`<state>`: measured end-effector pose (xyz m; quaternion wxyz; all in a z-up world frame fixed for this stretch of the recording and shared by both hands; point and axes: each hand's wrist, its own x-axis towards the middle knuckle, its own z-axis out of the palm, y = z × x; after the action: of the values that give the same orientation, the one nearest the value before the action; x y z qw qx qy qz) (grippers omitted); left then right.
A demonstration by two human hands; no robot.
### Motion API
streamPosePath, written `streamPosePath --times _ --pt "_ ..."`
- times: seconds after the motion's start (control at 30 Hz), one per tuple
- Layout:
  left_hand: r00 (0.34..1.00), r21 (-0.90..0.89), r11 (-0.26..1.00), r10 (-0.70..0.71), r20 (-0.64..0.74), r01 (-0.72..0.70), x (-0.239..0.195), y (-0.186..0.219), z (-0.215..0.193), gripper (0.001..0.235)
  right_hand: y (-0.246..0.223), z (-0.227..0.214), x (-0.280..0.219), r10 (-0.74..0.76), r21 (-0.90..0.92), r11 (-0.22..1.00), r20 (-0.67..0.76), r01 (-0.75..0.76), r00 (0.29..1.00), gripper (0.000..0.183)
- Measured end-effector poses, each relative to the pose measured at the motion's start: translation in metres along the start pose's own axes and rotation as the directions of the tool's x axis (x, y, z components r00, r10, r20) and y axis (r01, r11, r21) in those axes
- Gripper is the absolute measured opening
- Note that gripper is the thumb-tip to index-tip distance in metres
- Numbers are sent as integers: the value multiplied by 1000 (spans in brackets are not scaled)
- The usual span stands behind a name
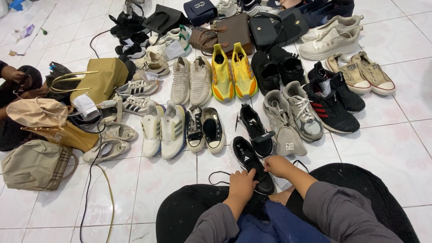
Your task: The person sits on the floor surrounded by various shoes and handbags. They pick up a black sneaker and proceed to thread a black shoelace through the eyelets, pulling the laces tight and adjusting them throughout the video.
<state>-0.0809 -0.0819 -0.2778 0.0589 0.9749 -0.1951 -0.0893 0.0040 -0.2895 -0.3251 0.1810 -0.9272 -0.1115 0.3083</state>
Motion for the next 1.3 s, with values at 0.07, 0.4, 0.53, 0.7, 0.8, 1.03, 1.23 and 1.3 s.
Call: streamPosePath --times 0.07,0.4,0.53,0.7,0.8,1.03,1.23,1.3 --pt "1000 -3 1000 -4 -13 4 2 -1 2 42 4 1 2 -13 -34 999 1 13 1000 14" --pt "978 -80 995 -48 205 66 -6 6 -50 43 -6 -35 -37 26 -25 999 -27 -27 999 26" --pt "985 -199 977 -49 167 82 -8 4 -59 39 -19 -50 -52 65 231 972 -103 -39 993 23" --pt "992 -248 962 -100 83 118 -9 4 -67 31 -51 -52 -57 -105 38 992 -278 120 955 16" --pt "996 -205 974 -93 20 95 -4 -4 -42 30 -54 -28 -40 -219 -70 976 -334 208 917 19" --pt "987 -383 910 -142 69 158 4 -9 -43 20 -78 -33 -56 -140 108 984 -27 143 990 30" --pt "970 -497 834 -219 103 241 8 -14 -34 13 -82 -47 -62 -155 274 948 -51 163 987 19" --pt "963 -535 802 -242 116 265 5 -12 -45 16 -87 -49 -62 -121 291 946 -80 139 989 18"
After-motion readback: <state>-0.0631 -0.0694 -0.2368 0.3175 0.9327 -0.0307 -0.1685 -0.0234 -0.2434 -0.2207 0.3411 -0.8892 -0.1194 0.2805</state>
